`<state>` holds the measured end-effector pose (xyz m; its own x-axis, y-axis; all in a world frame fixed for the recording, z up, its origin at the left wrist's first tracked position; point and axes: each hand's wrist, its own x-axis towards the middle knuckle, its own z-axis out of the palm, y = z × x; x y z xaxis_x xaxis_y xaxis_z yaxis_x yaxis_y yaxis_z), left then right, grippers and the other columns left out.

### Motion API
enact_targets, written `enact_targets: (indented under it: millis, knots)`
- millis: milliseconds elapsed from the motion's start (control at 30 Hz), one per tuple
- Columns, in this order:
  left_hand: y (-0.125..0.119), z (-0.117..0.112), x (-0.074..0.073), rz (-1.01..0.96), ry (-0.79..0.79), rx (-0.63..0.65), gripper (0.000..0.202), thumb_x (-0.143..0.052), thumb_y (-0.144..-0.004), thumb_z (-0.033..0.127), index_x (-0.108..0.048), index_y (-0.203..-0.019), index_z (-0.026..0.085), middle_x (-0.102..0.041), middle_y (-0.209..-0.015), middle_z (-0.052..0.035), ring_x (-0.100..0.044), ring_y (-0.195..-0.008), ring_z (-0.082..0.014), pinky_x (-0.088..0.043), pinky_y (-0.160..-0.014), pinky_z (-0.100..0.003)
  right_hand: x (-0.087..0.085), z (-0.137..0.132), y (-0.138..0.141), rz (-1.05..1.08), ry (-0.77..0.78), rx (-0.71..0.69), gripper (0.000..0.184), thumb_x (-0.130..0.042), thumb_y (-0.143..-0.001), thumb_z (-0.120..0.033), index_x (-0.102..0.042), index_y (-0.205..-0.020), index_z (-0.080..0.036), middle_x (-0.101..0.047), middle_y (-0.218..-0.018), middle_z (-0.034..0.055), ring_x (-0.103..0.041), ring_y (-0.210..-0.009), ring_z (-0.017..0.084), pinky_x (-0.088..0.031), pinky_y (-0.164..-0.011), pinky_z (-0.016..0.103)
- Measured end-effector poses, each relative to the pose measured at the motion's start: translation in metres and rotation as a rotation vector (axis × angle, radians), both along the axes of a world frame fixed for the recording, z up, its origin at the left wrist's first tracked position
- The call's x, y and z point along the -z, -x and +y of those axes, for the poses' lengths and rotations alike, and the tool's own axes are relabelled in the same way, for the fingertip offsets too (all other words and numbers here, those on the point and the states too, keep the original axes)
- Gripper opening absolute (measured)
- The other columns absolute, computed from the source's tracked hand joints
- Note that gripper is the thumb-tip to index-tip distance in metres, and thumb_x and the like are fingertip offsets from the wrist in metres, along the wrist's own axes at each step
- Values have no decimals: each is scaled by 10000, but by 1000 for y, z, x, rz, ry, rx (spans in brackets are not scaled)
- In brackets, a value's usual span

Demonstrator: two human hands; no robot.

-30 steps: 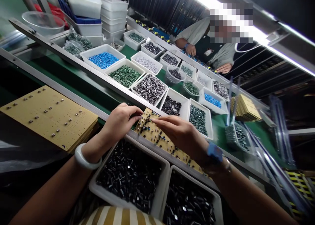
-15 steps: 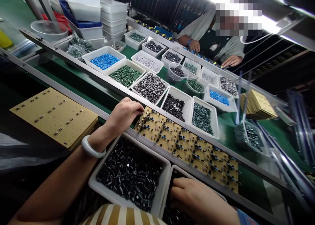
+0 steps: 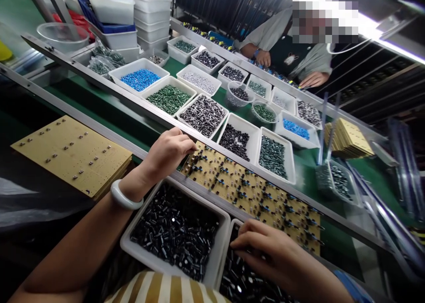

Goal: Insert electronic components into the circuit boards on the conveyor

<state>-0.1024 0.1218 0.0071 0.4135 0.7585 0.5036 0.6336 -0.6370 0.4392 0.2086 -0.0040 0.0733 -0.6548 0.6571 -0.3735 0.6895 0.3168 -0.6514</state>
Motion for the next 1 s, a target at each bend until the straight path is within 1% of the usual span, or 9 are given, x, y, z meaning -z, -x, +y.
enact_targets:
  millis: [133, 233, 300, 400, 567, 667, 767, 867, 1000]
  knots:
    - [2, -9, -4, 64, -63, -9, 224, -585, -985, 108, -767, -1089, 189, -742, -1013, -64, -554, -931, -243, -482, -873, -377, -5, 9, 3, 123, 140, 121, 186, -647, -978, -315, -736, -1138, -283, -715, -1050, 63, -695, -894, 175, -557, -788, 264]
    - [5, -18, -7, 71, -102, -39, 344, -549, -973, 60, -723, -1225, 216, -704, -1123, -74, -550, -996, -241, -474, -941, -389, -2, 17, 6, 275, 309, 379, 346, -799, -862, -365, -704, -1180, -268, -738, -915, 31, -705, -812, 167, -574, -723, 258]
    - [5, -23, -8, 107, -108, -32, 370, -553, -945, 29, -741, -1183, 239, -691, -1131, -75, -544, -1024, -248, -461, -953, -399, 1, 25, 10, 383, 367, 560, 352, -862, -787, -379, -707, -1065, -227, -727, -813, 14, -680, -688, 141, -564, -622, 233]
    - [5, -26, -7, 185, -103, -14, 426, -555, -895, -26, -758, -1140, 257, -679, -1138, -78, -528, -1065, -276, -440, -919, -414, 2, 38, 19, 473, 307, 691, 300, -883, -750, -404, -713, -883, -195, -711, -715, 6, -633, -586, 118, -553, -559, 225]
    - [3, -30, -6, 166, -57, -16, 451, -552, -890, -29, -720, -1212, 238, -649, -1202, -94, -508, -1098, -297, -413, -941, -435, 0, 53, 33, 396, 154, 646, 333, -815, -825, -419, -778, -1097, -230, -785, -1039, 75, -725, -860, 190, -625, -762, 318]
    - [4, -42, -14, 78, -38, 12, 298, -563, -974, 96, -699, -1215, 205, -655, -1176, -97, -516, -1069, -287, -407, -945, -433, 1, 56, 36, 390, 100, 595, 362, -757, -885, -400, -735, -1214, -251, -756, -1171, 83, -720, -998, 212, -629, -826, 343]
    - [5, -63, -20, 89, 71, 174, 162, -589, -1020, 282, -711, -1077, 191, -672, -1017, -66, -541, -969, -258, -407, -875, -404, 6, 61, 39, 429, 62, 568, 394, -738, -901, -398, -677, -1254, -234, -743, -1130, 87, -715, -1013, 211, -634, -816, 339]
    - [1, -86, -15, 200, 237, 385, 205, -759, -911, 406, -705, -957, 214, -670, -946, -29, -562, -930, -245, -398, -839, -385, 11, 72, 43, 428, 1, 541, 327, -727, -911, -410, -659, -1156, -203, -732, -1006, 71, -715, -899, 186, -630, -754, 312]
    - [-8, -107, 3, 323, 290, 464, 195, -820, -858, 264, -657, -761, 216, -661, -879, -1, -563, -896, -235, -379, -808, -384, 13, 96, 56, 345, -193, 397, 258, -649, -975, -386, -682, -1145, -194, -722, -1027, 84, -697, -886, 185, -607, -772, 329]
